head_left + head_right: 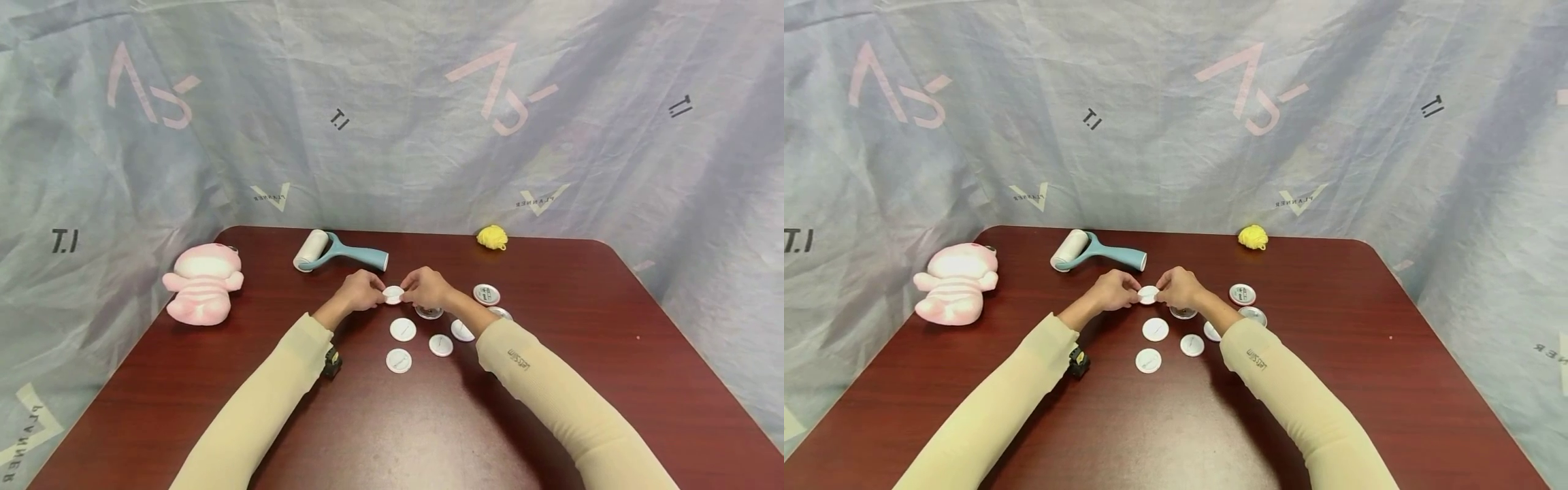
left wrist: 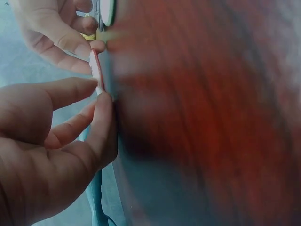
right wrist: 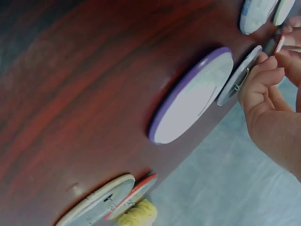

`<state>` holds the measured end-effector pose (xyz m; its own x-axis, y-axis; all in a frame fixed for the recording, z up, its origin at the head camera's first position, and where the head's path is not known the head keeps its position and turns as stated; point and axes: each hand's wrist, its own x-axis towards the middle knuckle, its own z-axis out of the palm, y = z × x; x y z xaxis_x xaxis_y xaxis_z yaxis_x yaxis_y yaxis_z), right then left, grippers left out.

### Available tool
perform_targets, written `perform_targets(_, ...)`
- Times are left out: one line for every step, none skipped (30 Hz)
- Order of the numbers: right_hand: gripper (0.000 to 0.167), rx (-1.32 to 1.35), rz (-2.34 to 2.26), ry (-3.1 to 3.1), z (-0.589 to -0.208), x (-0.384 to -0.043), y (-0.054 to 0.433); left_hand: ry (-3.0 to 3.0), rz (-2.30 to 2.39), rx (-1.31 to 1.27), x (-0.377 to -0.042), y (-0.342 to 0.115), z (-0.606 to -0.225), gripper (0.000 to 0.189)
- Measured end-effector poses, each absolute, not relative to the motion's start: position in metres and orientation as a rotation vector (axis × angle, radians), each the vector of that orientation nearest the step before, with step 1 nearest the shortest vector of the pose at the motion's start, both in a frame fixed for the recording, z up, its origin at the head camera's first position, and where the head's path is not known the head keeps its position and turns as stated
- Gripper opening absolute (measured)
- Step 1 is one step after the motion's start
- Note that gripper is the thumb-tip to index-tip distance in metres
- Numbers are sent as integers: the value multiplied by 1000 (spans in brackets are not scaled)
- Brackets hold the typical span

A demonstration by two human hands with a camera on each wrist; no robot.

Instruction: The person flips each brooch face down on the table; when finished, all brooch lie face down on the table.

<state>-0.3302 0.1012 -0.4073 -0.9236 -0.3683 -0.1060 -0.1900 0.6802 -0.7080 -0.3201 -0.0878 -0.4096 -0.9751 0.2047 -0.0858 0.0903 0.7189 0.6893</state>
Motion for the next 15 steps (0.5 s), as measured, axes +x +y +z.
perform_targets(21,-452,-1075,2658,-408,-331,100,2789,1064,248,-320,-88,-410,16)
perform_targets(21,-456,-1073,2662,-409,-331,99,2808,1034,257,-320,-89,-410,15)
perform_targets(20,-468,-1067,2671,-410,-331,98,2824,1008,261,-321,-89,-411,15)
perform_targets(20,-492,-1048,2690,-411,-331,98,2835,986,258,-321,-89,-411,14)
perform_targets(20,-519,-1024,2711,-412,-331,98,2840,969,249,-321,-89,-411,14)
perform_targets(20,-545,-995,2738,-412,-331,98,2833,963,243,-320,-89,-411,15)
perform_targets(19,-562,-965,2768,-413,-330,100,2827,957,241,-320,-88,-410,16)
perform_targets(18,-567,-938,2799,-412,-330,101,2829,949,246,-320,-87,-409,17)
perform_targets(18,-572,-908,2832,-411,-329,103,2833,945,253,-319,-86,-407,19)
perform_targets(18,-579,-885,2861,-410,-328,105,2839,948,269,-319,-85,-405,20)
perform_targets(19,-582,-879,2879,-408,-327,107,2845,959,288,-318,-84,-402,22)
perform_targets(20,-586,-883,2891,-407,-326,109,2853,975,312,-316,-84,-399,24)
perform_targets(22,-599,-897,2892,-404,-325,110,2864,997,334,-315,-85,-396,26)
perform_targets(24,-621,-915,2887,-402,-324,110,2873,1027,354,-313,-86,-392,27)
perform_targets(27,-659,-930,2884,-400,-323,111,2871,1067,377,-311,-87,-389,30)
